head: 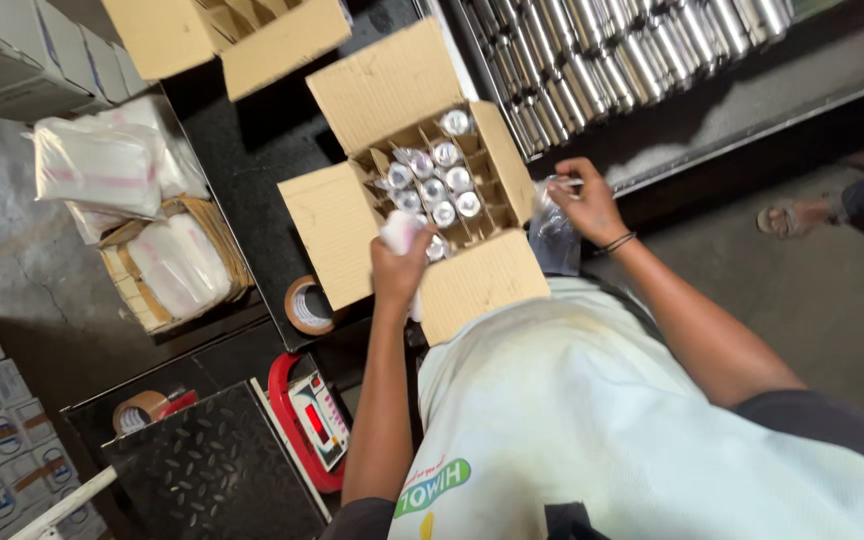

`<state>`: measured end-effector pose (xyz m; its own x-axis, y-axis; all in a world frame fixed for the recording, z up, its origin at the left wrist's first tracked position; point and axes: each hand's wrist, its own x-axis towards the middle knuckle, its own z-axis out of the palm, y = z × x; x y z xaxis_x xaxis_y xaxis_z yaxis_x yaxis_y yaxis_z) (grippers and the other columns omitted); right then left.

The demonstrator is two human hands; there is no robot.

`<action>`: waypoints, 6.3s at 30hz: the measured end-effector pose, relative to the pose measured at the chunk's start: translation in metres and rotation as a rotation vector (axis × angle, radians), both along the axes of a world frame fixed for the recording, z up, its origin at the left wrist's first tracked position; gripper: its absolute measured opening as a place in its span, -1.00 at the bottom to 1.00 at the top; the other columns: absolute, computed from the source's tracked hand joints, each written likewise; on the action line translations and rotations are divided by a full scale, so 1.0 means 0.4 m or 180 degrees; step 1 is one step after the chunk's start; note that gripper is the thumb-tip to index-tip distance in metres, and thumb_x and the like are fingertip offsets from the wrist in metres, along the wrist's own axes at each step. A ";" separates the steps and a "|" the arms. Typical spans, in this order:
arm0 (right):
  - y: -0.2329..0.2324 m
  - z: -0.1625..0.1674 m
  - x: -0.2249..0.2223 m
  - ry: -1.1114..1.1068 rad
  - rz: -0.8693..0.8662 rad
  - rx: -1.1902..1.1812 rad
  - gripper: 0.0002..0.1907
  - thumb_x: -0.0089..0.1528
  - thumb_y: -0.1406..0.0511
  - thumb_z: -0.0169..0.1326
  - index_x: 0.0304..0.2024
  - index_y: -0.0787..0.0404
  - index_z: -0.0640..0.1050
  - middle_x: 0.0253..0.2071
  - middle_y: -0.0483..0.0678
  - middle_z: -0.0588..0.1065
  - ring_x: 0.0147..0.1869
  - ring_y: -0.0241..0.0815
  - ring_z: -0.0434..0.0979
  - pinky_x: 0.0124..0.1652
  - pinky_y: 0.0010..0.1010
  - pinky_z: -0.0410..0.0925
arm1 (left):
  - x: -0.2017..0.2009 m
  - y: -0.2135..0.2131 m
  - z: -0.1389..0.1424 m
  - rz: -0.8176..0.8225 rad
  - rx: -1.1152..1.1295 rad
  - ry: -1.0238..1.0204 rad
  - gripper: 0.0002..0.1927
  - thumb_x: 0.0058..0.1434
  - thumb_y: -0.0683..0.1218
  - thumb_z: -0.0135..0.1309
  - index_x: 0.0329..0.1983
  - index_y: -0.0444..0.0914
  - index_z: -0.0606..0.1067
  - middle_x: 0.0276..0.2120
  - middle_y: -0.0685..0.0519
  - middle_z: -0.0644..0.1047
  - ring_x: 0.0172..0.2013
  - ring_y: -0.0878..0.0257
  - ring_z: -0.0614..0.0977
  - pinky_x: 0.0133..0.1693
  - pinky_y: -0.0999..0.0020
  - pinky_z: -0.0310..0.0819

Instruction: The person packs cylindrical metal parts into plastic bags and places them into a cardboard box. They then seal the box with packing tape and move it to the floor. The process repeats with another box.

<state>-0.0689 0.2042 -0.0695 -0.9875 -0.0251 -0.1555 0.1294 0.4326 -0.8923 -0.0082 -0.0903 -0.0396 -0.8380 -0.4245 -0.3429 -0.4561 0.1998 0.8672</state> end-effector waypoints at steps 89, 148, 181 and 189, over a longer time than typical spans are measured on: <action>-0.193 0.296 -0.037 0.1794 0.1875 0.1137 -0.52 -0.05 0.29 0.41 -0.10 0.20 0.55 -0.38 0.00 0.55 -0.37 -0.12 0.59 -0.39 -0.26 0.41 | 0.042 0.047 0.212 -0.1885 -0.1978 0.1158 -0.66 0.03 -0.02 0.38 -0.24 -0.34 0.62 -0.40 -0.10 0.65 -0.48 0.15 0.69 -0.39 0.20 0.59; -0.488 -0.029 -0.095 -0.0793 0.3715 0.1075 -0.60 0.16 0.25 0.21 0.05 0.12 0.49 -0.05 0.06 0.57 -0.18 0.03 0.64 -0.21 -0.20 0.52 | 0.265 -0.064 -0.114 0.1242 0.3644 0.0495 -0.70 0.37 -0.10 0.16 0.07 -0.33 0.42 -0.38 -0.06 0.49 -0.48 0.26 0.53 -0.39 0.34 0.48; 0.024 0.050 -0.178 0.0923 0.0185 0.2709 -0.48 0.12 0.20 0.36 -0.09 0.53 0.55 -0.08 0.47 0.47 -0.23 0.27 0.56 -0.28 -0.08 0.47 | 0.005 0.031 0.176 -0.0363 -0.0819 0.0513 -0.68 0.20 -0.01 0.29 -0.28 -0.42 0.63 -0.53 -0.18 0.64 -0.54 0.07 0.69 -0.40 0.17 0.54; -0.001 0.097 -0.093 -0.1989 0.0822 -0.3033 -0.71 0.21 0.20 0.09 -0.32 0.36 0.54 -0.51 -0.06 0.53 -0.62 -0.35 0.35 -0.60 -0.51 0.25 | 0.009 0.068 0.146 -0.0401 -0.0569 0.0559 -0.71 0.27 0.01 0.22 -0.16 -0.34 0.61 -0.46 -0.16 0.65 -0.47 0.07 0.71 -0.37 0.21 0.55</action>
<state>-0.1062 0.2040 -0.0307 -0.6942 -0.5826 -0.4226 0.6669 -0.3000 -0.6821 -0.0047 -0.0631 0.0189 -0.9279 -0.3540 -0.1167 -0.2638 0.4024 0.8767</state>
